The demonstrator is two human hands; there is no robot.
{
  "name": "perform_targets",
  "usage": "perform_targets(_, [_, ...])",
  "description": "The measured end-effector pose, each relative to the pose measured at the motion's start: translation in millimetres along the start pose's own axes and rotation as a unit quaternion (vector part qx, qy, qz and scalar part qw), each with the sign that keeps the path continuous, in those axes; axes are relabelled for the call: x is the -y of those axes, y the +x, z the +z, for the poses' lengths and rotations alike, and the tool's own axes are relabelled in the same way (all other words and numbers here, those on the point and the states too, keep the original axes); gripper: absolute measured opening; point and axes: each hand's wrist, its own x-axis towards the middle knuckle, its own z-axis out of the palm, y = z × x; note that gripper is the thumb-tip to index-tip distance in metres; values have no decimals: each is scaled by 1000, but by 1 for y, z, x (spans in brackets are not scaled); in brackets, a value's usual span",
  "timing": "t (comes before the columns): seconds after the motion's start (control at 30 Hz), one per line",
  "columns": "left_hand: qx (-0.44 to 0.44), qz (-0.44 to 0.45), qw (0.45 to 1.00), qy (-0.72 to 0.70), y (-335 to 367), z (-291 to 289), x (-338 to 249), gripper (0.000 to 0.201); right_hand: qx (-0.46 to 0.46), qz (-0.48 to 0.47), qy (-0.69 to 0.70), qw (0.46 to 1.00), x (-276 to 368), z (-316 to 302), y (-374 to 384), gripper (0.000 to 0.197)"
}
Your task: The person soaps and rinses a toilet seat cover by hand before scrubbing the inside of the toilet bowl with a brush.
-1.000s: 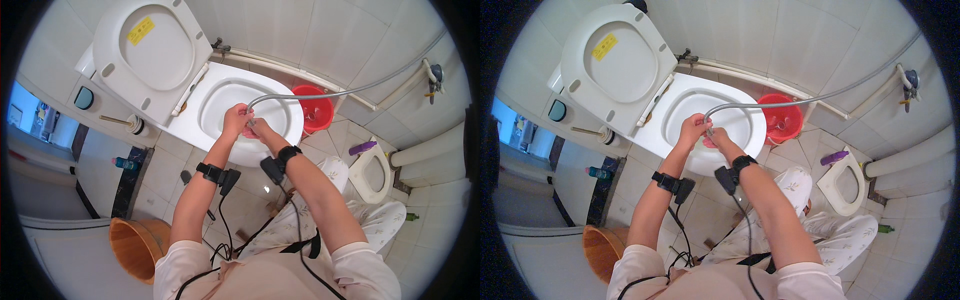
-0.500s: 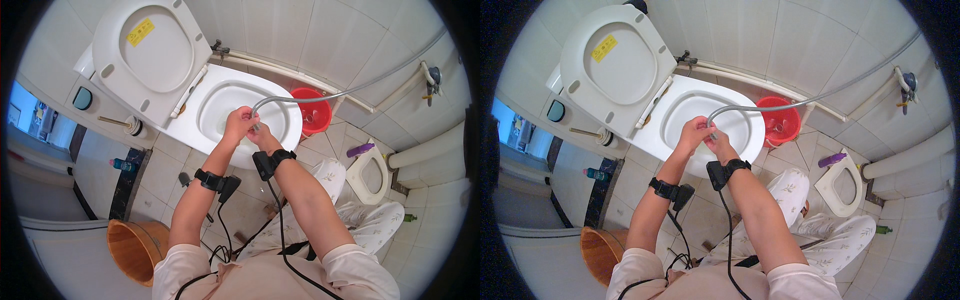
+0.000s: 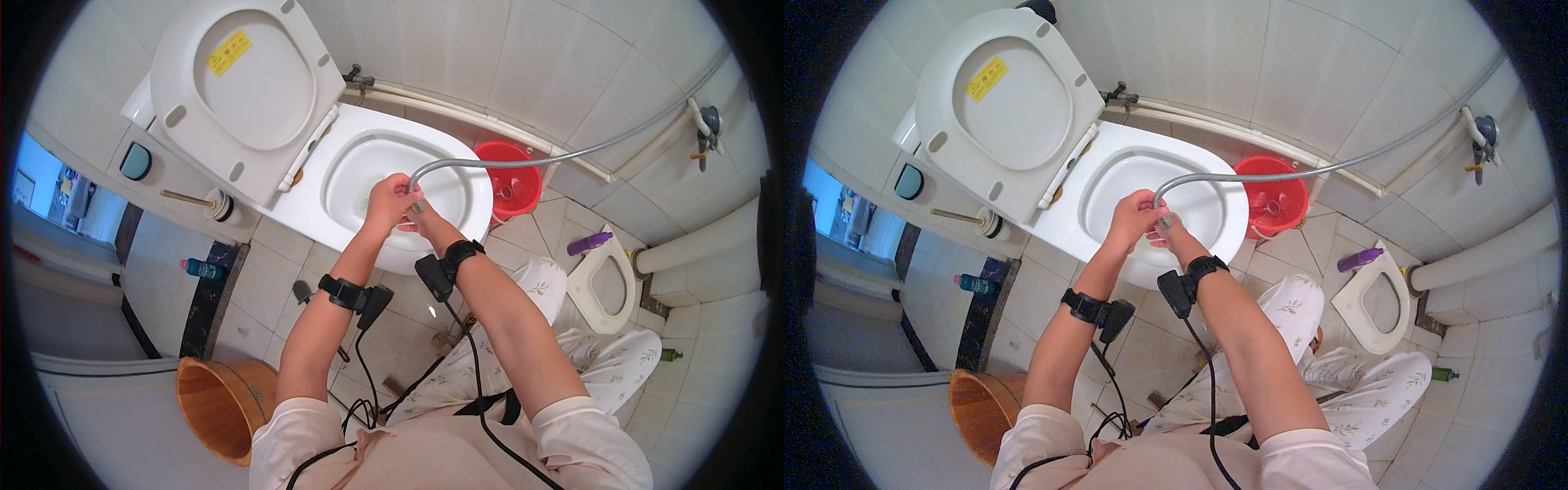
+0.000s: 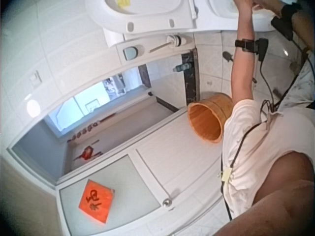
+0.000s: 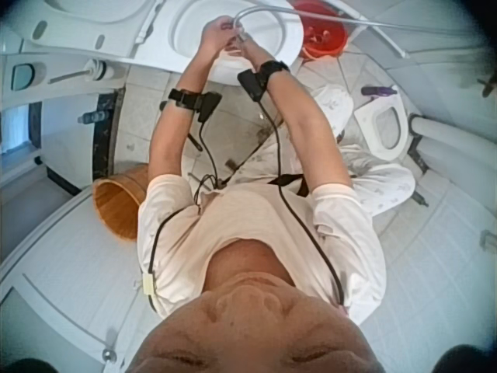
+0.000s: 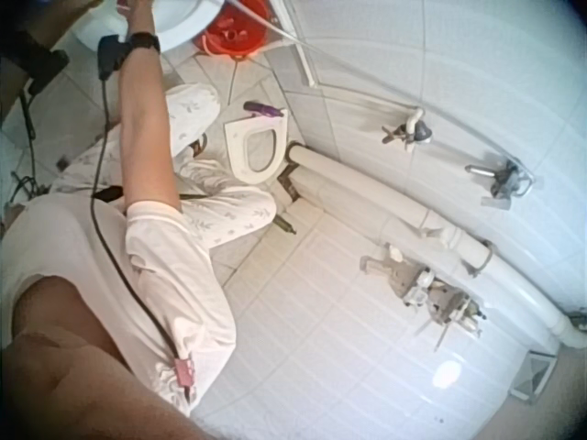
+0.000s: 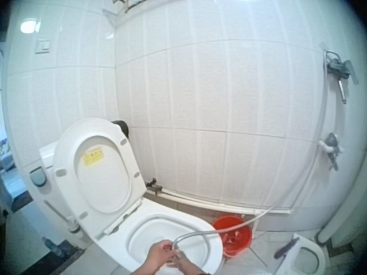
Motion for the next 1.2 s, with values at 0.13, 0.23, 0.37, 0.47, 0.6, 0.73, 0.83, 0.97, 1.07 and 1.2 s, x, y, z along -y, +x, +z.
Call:
perform_targets(0.13, [15,-25,999,14,3,3,-7,11,-22,-45,-107,993,1,-16,9,18])
perform_targets(0.23, [1,-12,1000,12,4,-1,-1,10,-18,-33,-123,992,3,-21,8,19])
perform_targets(0.37, [-20,-4,1000,18,2,-2,-1,10,39,65,16,997,9,-18,-3,21])
perform_targets(0.47, [-4,-15,1000,8,4,-1,-2,10,37,51,-1,998,5,-30,5,21])
perform_targets(0.6, [-3,2,1000,11,5,-2,1,10,-42,-45,-115,992,-5,-22,9,21])
perform_targets(0.73, [2,0,1000,19,4,-2,2,9,11,-72,-155,985,-5,-22,10,20])
perform_targets(0.83, [24,-41,999,-8,4,1,-7,9,51,-23,-271,961,2,-27,12,20])
perform_targets(0.97, [9,11,1000,10,5,-3,4,8,71,35,-61,995,-3,-24,13,20])
perform_targets(1.07, [-29,21,996,78,5,-12,14,9,84,0,-58,995,9,-8,-3,19])
perform_targets(1.2, [-76,66,986,132,11,-9,10,8,140,-36,-171,975,35,-33,-9,29])
